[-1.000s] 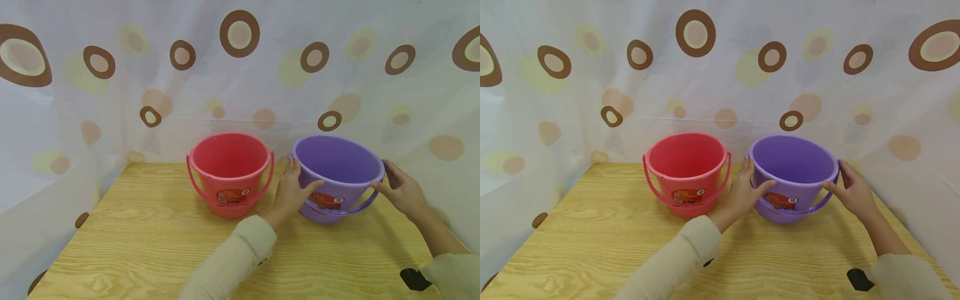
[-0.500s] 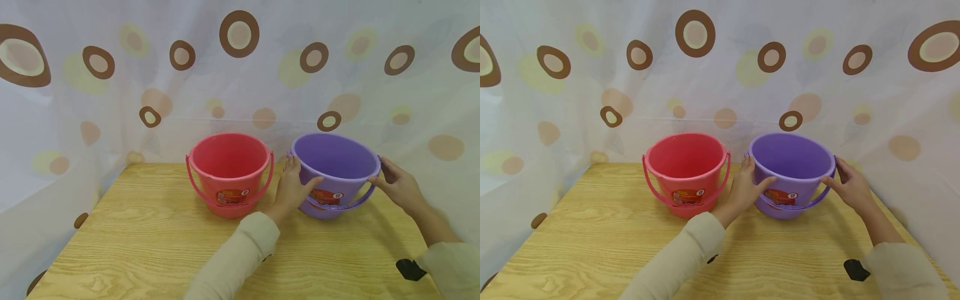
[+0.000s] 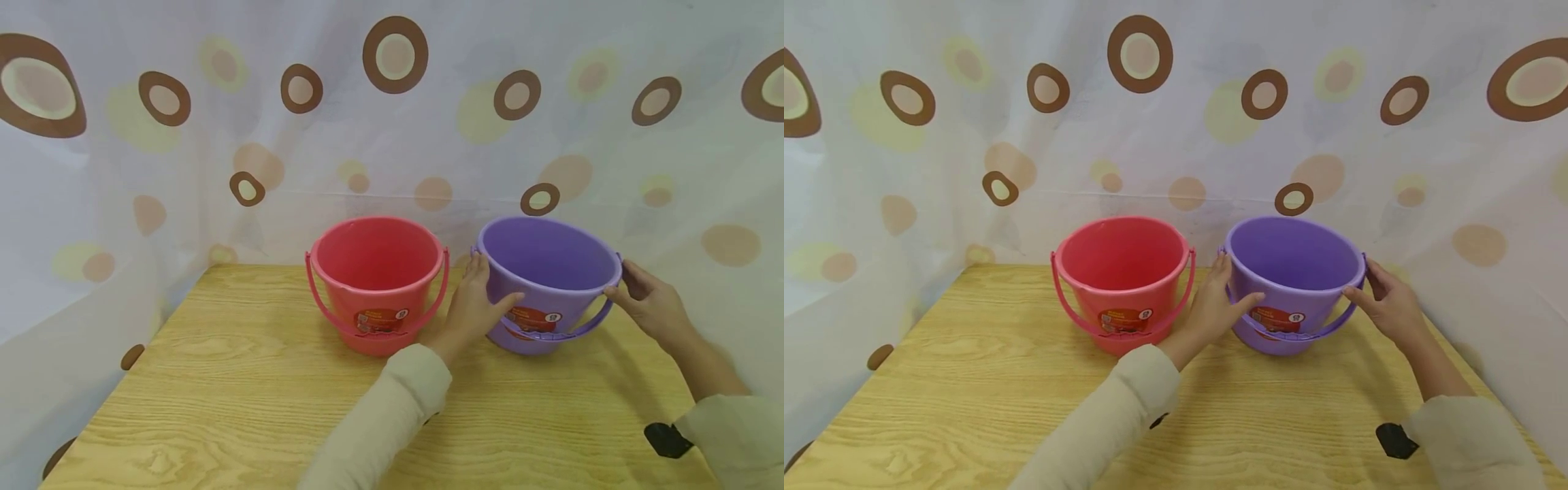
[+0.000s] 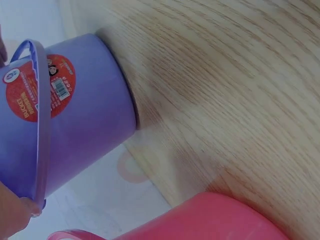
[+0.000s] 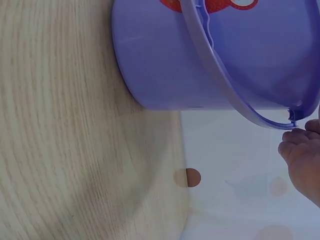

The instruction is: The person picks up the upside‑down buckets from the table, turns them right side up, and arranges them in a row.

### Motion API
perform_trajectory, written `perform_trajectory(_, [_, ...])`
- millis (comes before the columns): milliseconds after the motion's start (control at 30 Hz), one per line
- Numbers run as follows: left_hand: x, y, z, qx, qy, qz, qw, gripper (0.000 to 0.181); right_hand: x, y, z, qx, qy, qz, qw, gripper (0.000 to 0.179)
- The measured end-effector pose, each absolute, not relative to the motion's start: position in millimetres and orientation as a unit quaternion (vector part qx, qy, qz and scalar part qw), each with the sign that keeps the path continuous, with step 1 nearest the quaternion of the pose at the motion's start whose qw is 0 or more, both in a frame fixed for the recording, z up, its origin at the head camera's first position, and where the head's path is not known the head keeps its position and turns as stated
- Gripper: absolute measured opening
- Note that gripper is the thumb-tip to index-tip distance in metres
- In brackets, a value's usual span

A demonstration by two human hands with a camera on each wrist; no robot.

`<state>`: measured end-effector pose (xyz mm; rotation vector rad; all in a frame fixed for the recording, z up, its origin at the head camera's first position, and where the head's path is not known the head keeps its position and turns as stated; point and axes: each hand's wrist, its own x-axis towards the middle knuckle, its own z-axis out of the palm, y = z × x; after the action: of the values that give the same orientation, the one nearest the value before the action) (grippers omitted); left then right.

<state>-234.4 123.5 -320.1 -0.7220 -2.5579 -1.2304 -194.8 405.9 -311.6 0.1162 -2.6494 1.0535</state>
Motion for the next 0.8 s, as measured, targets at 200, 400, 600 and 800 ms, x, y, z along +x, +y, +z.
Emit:
perform_trajectory(200, [-225.3, 103.9, -323.2, -0.298, -0.871, -0.367, 0.136, 0.072, -183.1, 392.1, -310.6, -0.049, -0.856, 0.433, 0.277, 0.037])
perform_trajectory(400, [-218.0, 85.5, -329.6, -0.347, -0.829, -0.34, 0.275, 0.05, -172.6, 364.4, -305.2, -0.086, -0.771, 0.488, 0.401, 0.025])
perform_trajectory(600, [-205.9, 73.1, -336.7, -0.366, -0.799, -0.353, 0.322, 0.043, -164.5, 336.5, -312.9, -0.005, -0.761, 0.48, 0.437, 0.022])
perform_trajectory(800, [-191.9, 58.9, -341.8, -0.37, -0.804, -0.351, 0.307, 0.047, -157.3, 316.4, -325.4, 0.035, -0.768, 0.479, 0.424, 0.02])
